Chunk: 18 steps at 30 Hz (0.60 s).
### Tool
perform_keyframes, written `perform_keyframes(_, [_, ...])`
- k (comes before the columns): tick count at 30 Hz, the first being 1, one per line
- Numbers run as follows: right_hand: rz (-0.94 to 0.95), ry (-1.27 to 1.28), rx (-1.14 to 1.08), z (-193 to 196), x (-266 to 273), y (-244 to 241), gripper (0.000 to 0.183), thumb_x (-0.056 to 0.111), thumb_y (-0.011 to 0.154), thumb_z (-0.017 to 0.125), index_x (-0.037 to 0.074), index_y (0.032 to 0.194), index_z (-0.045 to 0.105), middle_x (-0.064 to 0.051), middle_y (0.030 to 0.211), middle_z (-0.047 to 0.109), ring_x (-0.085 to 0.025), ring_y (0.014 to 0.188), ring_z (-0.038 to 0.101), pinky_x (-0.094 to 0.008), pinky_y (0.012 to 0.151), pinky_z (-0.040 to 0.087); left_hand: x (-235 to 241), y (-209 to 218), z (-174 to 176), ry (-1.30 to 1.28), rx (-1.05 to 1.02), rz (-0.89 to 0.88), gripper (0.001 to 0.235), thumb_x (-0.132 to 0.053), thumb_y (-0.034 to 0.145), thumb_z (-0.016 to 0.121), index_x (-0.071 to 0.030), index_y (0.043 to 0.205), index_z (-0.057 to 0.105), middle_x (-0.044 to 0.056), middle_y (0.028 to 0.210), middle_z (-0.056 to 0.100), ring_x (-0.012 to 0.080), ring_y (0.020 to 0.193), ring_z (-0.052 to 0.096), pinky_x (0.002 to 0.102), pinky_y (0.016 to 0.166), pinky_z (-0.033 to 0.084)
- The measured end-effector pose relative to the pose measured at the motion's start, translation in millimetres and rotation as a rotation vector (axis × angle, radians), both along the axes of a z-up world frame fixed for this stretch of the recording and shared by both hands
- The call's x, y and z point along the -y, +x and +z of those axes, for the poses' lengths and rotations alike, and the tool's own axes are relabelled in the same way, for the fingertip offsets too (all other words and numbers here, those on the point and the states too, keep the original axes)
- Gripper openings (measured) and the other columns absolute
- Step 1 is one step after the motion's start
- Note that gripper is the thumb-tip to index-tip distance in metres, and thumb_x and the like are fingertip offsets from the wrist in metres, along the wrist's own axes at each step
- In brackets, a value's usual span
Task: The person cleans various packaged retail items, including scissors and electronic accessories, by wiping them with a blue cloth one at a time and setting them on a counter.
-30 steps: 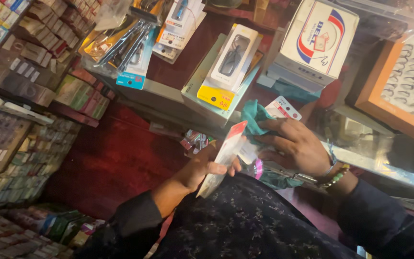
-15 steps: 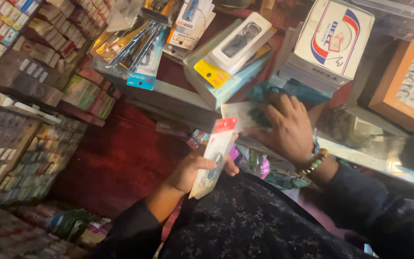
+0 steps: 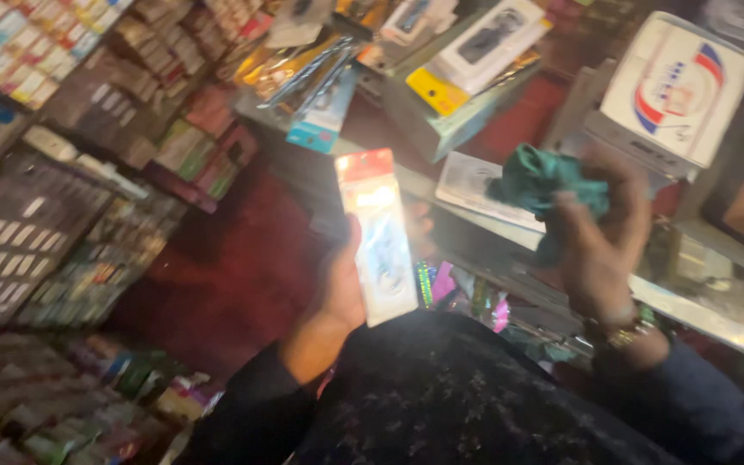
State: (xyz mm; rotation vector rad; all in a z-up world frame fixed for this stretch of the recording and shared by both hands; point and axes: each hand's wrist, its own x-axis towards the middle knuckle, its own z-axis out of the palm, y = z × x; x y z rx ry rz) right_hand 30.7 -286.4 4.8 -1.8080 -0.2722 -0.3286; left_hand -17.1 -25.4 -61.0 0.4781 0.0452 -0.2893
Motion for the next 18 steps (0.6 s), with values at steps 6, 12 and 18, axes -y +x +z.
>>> perform_keyframes(6, [0.388, -0.596, 0.345, 13, -104, -43, 0.062, 0.026, 0.095, 0.061, 0.010, 0.153, 0.046, -0.020, 0.169, 0.025, -0.042, 0.159, 0.017, -0.050, 0.129, 0.017, 11, 13, 10, 0.011, 0.027, 0.081, 0.079, -0.062, 0.105, 0.034, -0.001, 0.155, 0.039, 0.014, 0.152, 0.050, 0.0271, 0.138, 0.050, 0.041, 0.115, 0.042])
perform_keyframes(12, [0.374, -0.269, 0.253, 26, -136, 22, 0.053, 0.017, 0.110, 0.051, 0.007, 0.160, 0.039, -0.020, 0.175, 0.025, -0.037, 0.166, 0.021, -0.048, 0.136, 0.020, 34, -1, 32, 0.146, 0.127, 0.252, 0.065, -0.050, 0.106, 0.034, -0.013, 0.160, 0.028, 0.005, 0.162, 0.039, 0.0205, 0.149, 0.040, 0.037, 0.122, 0.035])
perform_keyframes(18, [0.605, -0.414, 0.303, -4, -113, -30, 0.064, 0.004, 0.089, 0.061, 0.001, 0.151, 0.046, -0.019, 0.164, 0.037, -0.035, 0.158, 0.029, -0.050, 0.129, 0.024, 2, 14, 31, 0.075, 0.138, 0.321, 0.065, -0.050, 0.111, 0.031, -0.006, 0.158, 0.036, 0.016, 0.152, 0.049, 0.0247, 0.132, 0.054, 0.041, 0.112, 0.043])
